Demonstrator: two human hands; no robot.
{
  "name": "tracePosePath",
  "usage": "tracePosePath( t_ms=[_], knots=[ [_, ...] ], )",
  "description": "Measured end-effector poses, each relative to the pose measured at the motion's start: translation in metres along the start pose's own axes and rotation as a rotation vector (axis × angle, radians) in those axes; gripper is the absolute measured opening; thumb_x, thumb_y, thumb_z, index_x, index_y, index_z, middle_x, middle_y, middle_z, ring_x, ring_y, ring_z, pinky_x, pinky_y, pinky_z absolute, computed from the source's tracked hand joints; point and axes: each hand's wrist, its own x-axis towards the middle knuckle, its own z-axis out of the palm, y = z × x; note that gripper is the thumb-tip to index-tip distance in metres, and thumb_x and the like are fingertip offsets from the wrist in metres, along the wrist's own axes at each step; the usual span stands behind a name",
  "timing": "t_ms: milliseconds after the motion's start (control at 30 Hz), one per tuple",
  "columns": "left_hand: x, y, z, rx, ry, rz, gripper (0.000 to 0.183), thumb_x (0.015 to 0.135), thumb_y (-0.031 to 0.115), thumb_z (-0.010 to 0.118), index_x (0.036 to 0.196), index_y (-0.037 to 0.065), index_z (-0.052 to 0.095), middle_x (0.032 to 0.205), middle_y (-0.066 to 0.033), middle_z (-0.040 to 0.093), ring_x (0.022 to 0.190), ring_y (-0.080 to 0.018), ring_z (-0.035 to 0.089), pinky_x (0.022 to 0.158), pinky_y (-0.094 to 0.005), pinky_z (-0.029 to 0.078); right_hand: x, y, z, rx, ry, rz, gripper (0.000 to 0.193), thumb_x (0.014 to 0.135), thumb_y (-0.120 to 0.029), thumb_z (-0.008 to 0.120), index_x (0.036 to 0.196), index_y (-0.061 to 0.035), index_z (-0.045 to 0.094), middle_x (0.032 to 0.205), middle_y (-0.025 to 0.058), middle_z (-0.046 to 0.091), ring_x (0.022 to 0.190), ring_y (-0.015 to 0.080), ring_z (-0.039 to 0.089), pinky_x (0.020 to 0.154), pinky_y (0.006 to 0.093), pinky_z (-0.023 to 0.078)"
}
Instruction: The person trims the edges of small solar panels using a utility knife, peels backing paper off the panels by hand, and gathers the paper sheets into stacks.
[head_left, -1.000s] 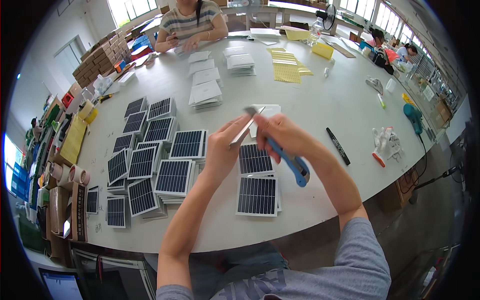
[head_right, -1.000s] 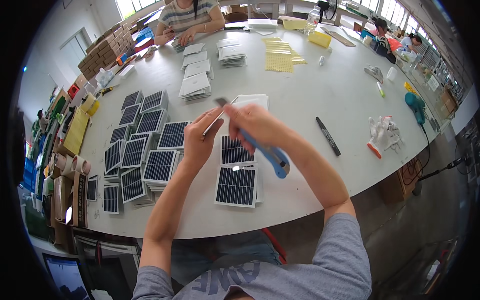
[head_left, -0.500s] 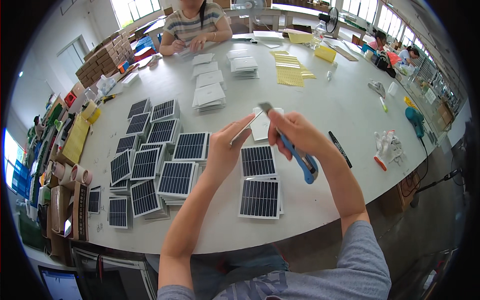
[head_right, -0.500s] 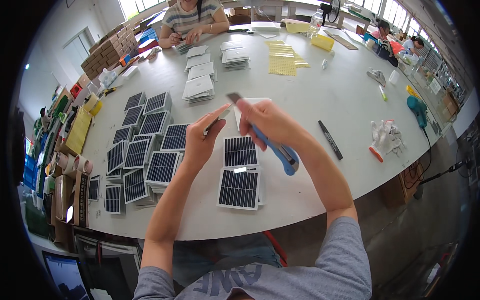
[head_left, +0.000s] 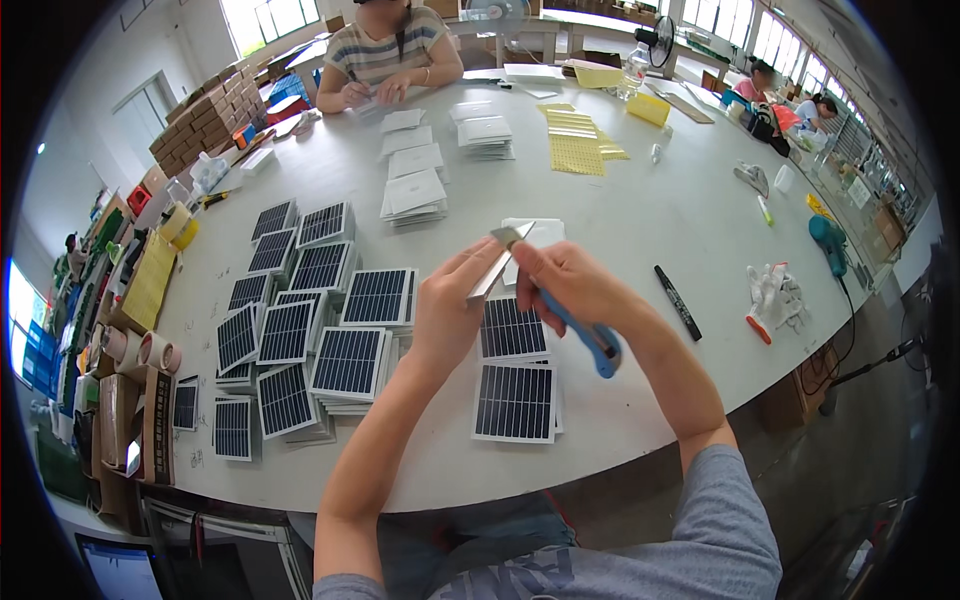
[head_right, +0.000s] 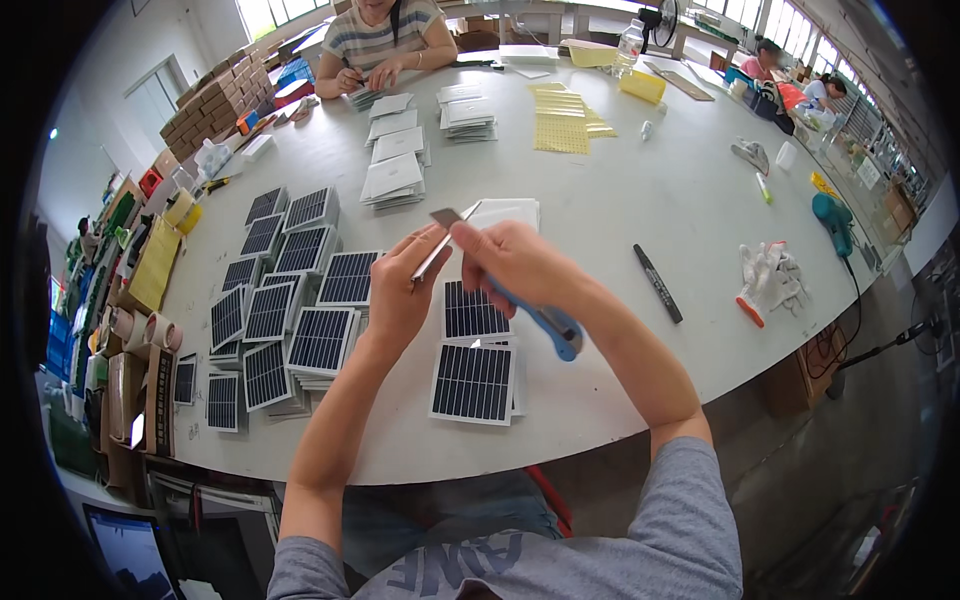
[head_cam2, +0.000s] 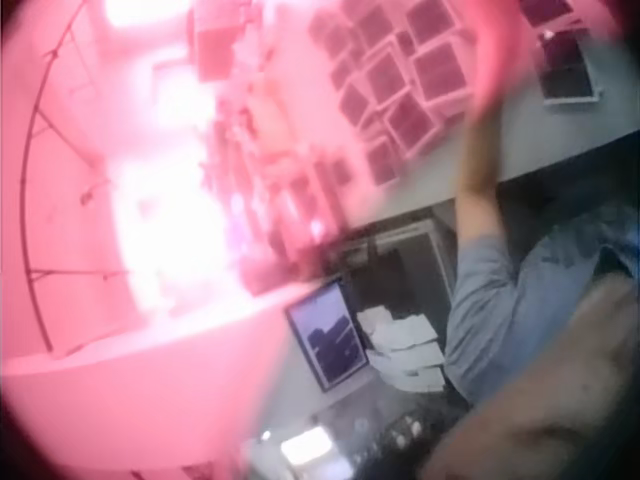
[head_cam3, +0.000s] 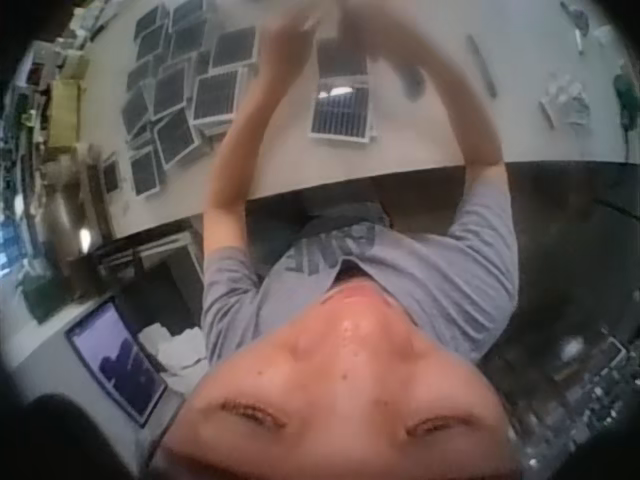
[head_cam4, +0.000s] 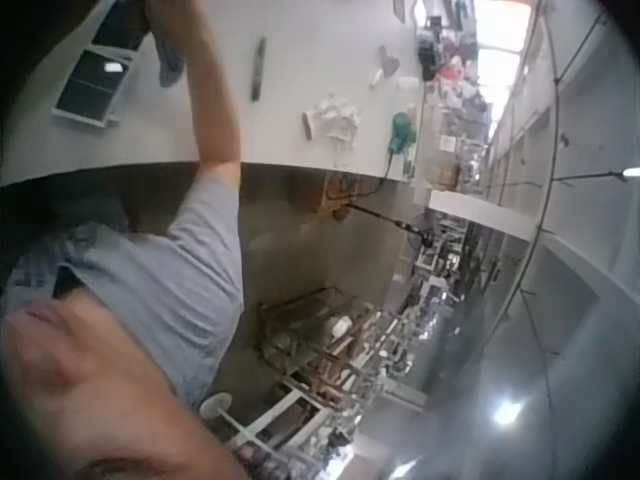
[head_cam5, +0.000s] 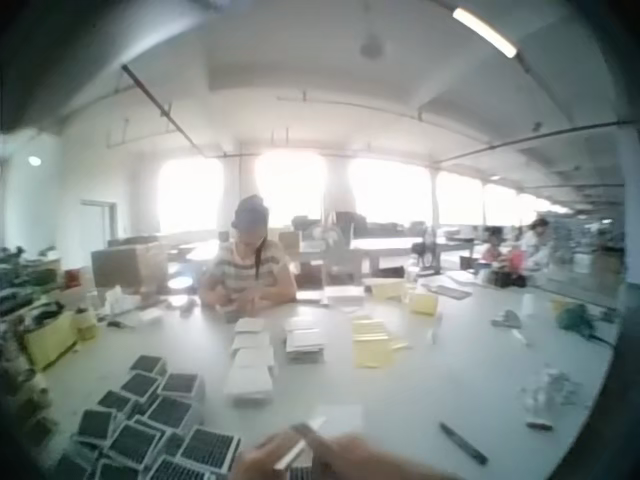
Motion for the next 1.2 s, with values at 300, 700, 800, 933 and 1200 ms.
tracePosePath(
  t_ms=[300, 700, 800, 933, 1200],
  knots=[
    [-0.003, -0.003, -0.006, -0.062, -0.012, -0.07, 0.034, 0.087, 0.0, 0.065, 0.121, 0.005, 0.065, 0.111, -0.0142, 0.07, 0.101, -0.0272, 0.068, 0.086, -0.0338, 0.054, -0.026, -0.023, 0.022, -0.116, -0.127, -0.027, 0.052, 0.103, -0.038, 0.046, 0.073, 0.0, 0.066, 0.058, 0.0029, 0.058, 0.047, 0.0081, 0.051, 0.045, 0.0234, 0.042],
    [-0.001, -0.01, -0.026, -1.277, -0.275, -0.919, 0.044, 0.099, 0.033, 0.055, 0.125, -0.003, 0.053, 0.111, -0.0134, 0.065, 0.098, -0.023, 0.067, 0.08, -0.0429, 0.062, 0.011, 0.001, -0.002, -0.283, 0.409, -0.498, 0.031, 0.09, -0.015, 0.071, 0.119, -0.0079, 0.066, 0.072, -0.0049, 0.052, 0.055, 0.002, 0.046, 0.046, 0.0199, 0.038],
    [-0.001, -0.008, -0.026, -1.263, -0.323, -0.895, 0.044, 0.1, 0.03, 0.055, 0.128, -0.003, 0.05, 0.113, -0.014, 0.064, 0.1, -0.0239, 0.066, 0.082, -0.0449, 0.061, 0.012, 0.001, 0.004, -0.281, 0.359, -0.44, 0.022, 0.09, -0.012, 0.071, 0.11, -0.0053, 0.069, 0.066, -0.0041, 0.053, 0.052, 0.0026, 0.046, 0.046, 0.0202, 0.038],
    [-0.001, -0.013, -0.028, -1.227, -0.324, -0.884, 0.043, 0.1, 0.027, 0.054, 0.13, -0.004, 0.047, 0.114, -0.0132, 0.062, 0.102, -0.0247, 0.065, 0.084, -0.0449, 0.061, 0.014, -0.002, 0.001, -0.054, 0.407, -0.286, 0.015, 0.091, -0.013, 0.069, 0.101, -0.0013, 0.07, 0.065, -0.0016, 0.057, 0.049, 0.004, 0.049, 0.043, 0.0205, 0.038],
    [-0.003, -0.021, -0.018, -0.732, -0.327, -0.711, 0.048, 0.098, 0.026, 0.058, 0.136, -0.001, 0.046, 0.126, -0.0154, 0.057, 0.115, -0.0282, 0.059, 0.091, -0.041, 0.055, 0.021, 0.01, -0.023, -0.281, 0.508, -0.316, 0.013, 0.092, -0.013, 0.068, 0.091, -0.0005, 0.068, 0.062, -0.0019, 0.058, 0.052, 0.0046, 0.053, 0.047, 0.021, 0.044]
  ],
)
